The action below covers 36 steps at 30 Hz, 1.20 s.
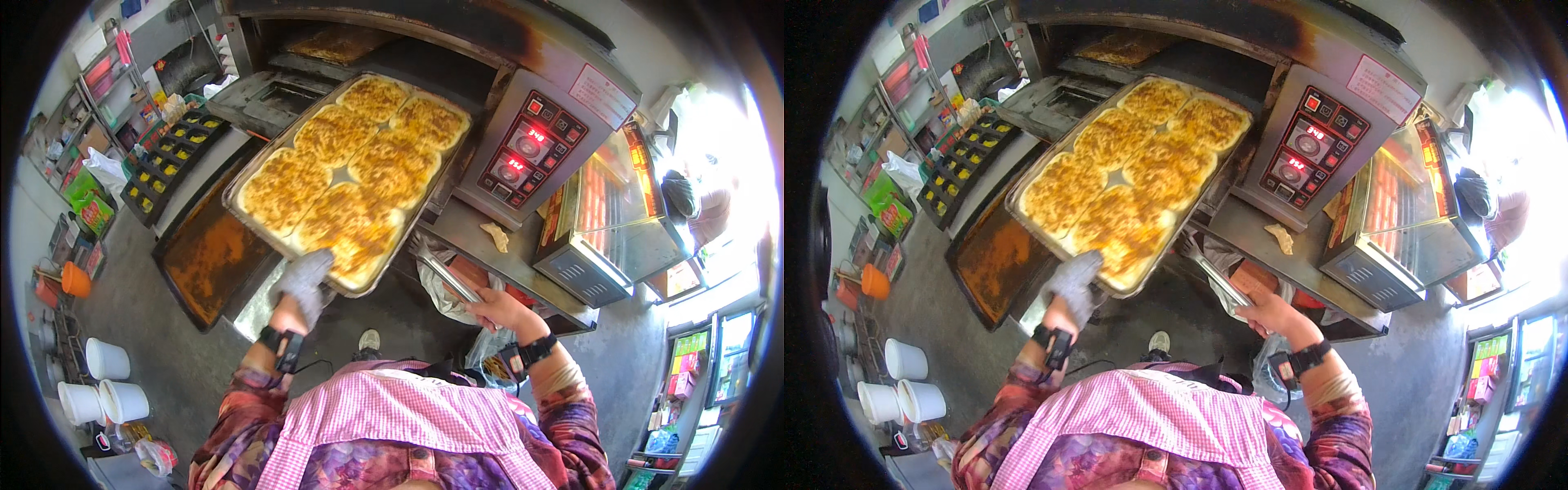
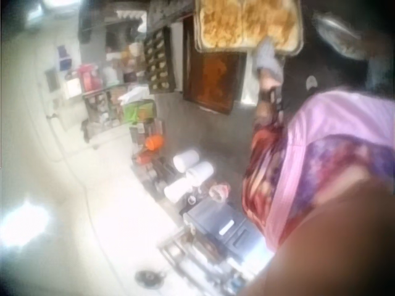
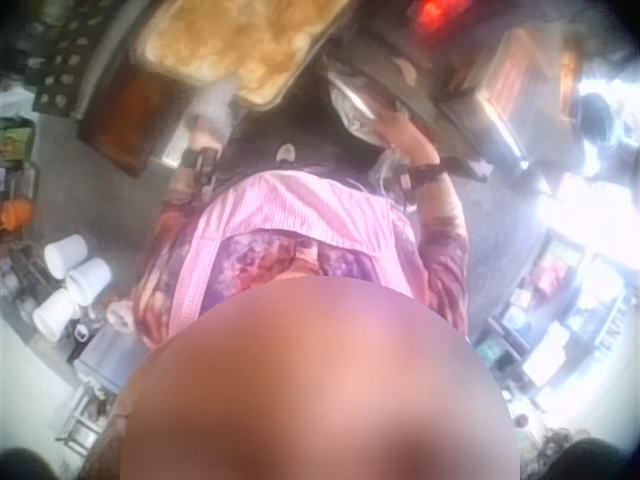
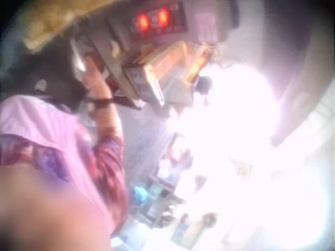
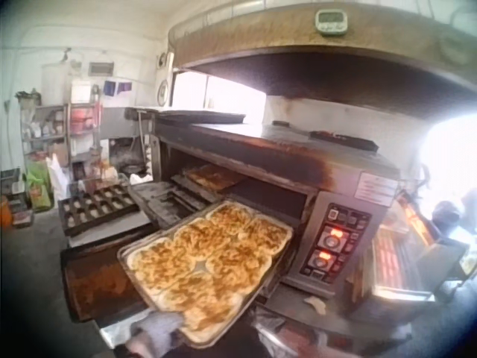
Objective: The person places a tray of unbaked pies into a commercial oven, retrieves a baked tray, and then prepares new pie dough by rolling small dough balls through a dough sheeter and arranging the flattened sheets on a tray.
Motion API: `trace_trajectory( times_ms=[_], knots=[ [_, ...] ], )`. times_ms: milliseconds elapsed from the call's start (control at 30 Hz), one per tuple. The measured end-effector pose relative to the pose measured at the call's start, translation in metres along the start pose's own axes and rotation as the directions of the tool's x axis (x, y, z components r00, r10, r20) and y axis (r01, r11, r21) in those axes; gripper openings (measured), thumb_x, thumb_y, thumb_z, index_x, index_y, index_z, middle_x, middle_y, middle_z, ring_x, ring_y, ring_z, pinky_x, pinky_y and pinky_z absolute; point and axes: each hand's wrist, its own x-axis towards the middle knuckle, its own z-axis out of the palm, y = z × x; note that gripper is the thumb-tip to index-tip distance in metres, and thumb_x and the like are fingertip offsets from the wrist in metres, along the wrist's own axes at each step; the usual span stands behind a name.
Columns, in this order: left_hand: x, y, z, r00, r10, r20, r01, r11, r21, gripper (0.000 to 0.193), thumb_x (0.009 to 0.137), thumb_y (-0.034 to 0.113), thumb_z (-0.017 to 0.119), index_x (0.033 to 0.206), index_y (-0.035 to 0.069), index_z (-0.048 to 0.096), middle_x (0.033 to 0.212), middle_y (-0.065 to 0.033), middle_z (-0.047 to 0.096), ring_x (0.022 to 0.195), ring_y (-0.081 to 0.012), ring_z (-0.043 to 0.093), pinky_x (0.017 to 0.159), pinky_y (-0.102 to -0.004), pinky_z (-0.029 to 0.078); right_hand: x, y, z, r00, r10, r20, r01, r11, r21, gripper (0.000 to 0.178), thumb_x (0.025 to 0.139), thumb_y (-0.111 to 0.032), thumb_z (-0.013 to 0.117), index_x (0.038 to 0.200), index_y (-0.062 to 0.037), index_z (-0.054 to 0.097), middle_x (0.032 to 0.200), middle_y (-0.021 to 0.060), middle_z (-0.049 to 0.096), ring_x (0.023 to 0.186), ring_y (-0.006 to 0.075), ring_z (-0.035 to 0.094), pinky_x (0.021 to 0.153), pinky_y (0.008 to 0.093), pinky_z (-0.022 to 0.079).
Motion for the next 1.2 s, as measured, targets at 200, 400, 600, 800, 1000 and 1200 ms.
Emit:
trace_trajectory(
  times_ms=[200, 400, 600, 800, 1000, 1200],
  knots=[
    [-0.074, 0.041, -0.092, 0.637, 0.711, 0.298, -0.718, 0.405, 0.566, 0.018, 0.084, 0.007, 0.067, 0.099, -0.001, 0.064, 0.099, -0.0100, 0.066, 0.087, -0.0176, 0.064, 0.079, -0.0316, 0.054, 0.044, -0.010, 0.005, 0.970, -0.242, 0.038, 0.210, 0.901, 0.380, 0.022, 0.091, -0.021, 0.059, 0.088, -0.0016, 0.050, 0.059, 0.0029, 0.052, 0.041, 0.0115, 0.048, 0.039, 0.0262, 0.038],
    [-0.164, 0.088, -0.095, 0.895, 0.418, -0.158, -0.443, 0.876, -0.188, 0.032, 0.081, 0.009, 0.069, 0.106, -0.008, 0.059, 0.105, -0.0175, 0.063, 0.091, -0.0259, 0.064, 0.083, -0.0398, 0.055, 0.006, -0.036, 0.011, 0.914, -0.389, 0.119, 0.307, 0.851, 0.425, 0.017, 0.093, -0.017, 0.056, 0.090, -0.0022, 0.048, 0.059, 0.0004, 0.050, 0.041, 0.0088, 0.045, 0.039, 0.0237, 0.037],
    [-0.196, 0.134, -0.149, 0.698, 0.662, -0.272, -0.558, 0.741, 0.373, 0.036, 0.083, 0.012, 0.066, 0.114, -0.004, 0.057, 0.111, -0.0169, 0.061, 0.098, -0.0282, 0.061, 0.086, -0.0395, 0.051, -0.072, -0.105, -0.014, 0.916, -0.396, 0.072, 0.348, 0.870, 0.350, 0.017, 0.092, -0.014, 0.056, 0.098, 0.0005, 0.050, 0.059, -0.0004, 0.049, 0.042, 0.0070, 0.044, 0.038, 0.0219, 0.035],
    [-0.167, 0.235, -0.191, 0.628, 0.765, -0.140, -0.384, 0.462, 0.799, 0.038, 0.086, 0.013, 0.060, 0.120, -0.001, 0.053, 0.118, -0.0153, 0.057, 0.105, -0.0271, 0.057, 0.092, -0.0365, 0.046, -0.156, -0.168, -0.025, 0.905, -0.411, -0.109, 0.425, 0.856, 0.295, 0.020, 0.090, -0.014, 0.058, 0.101, 0.0015, 0.052, 0.061, 0.0002, 0.049, 0.041, 0.0069, 0.043, 0.038, 0.0208, 0.034],
    [-0.001, 0.287, -0.089, 0.614, 0.756, 0.227, -0.124, -0.191, 0.974, 0.040, 0.089, 0.014, 0.053, 0.126, 0.001, 0.049, 0.125, -0.0138, 0.054, 0.113, -0.0259, 0.052, 0.097, -0.0336, 0.041, -0.151, -0.152, -0.120, 0.849, -0.422, -0.318, 0.513, 0.805, 0.299, 0.027, 0.090, -0.022, 0.061, 0.103, -0.0003, 0.053, 0.060, 0.0031, 0.050, 0.039, 0.0074, 0.041, 0.036, 0.0208, 0.033],
    [0.106, 0.341, 0.031, 0.571, 0.636, 0.519, -0.223, -0.489, 0.844, 0.042, 0.091, 0.015, 0.047, 0.132, 0.003, 0.045, 0.132, -0.0122, 0.050, 0.121, -0.0247, 0.047, 0.103, -0.0306, 0.036, -0.214, -0.193, -0.107, 0.789, -0.299, -0.537, 0.514, 0.800, 0.310, 0.026, 0.090, -0.023, 0.060, 0.100, -0.0001, 0.056, 0.060, 0.0024, 0.049, 0.040, 0.0071, 0.041, 0.035, 0.0212, 0.032]
  ],
)
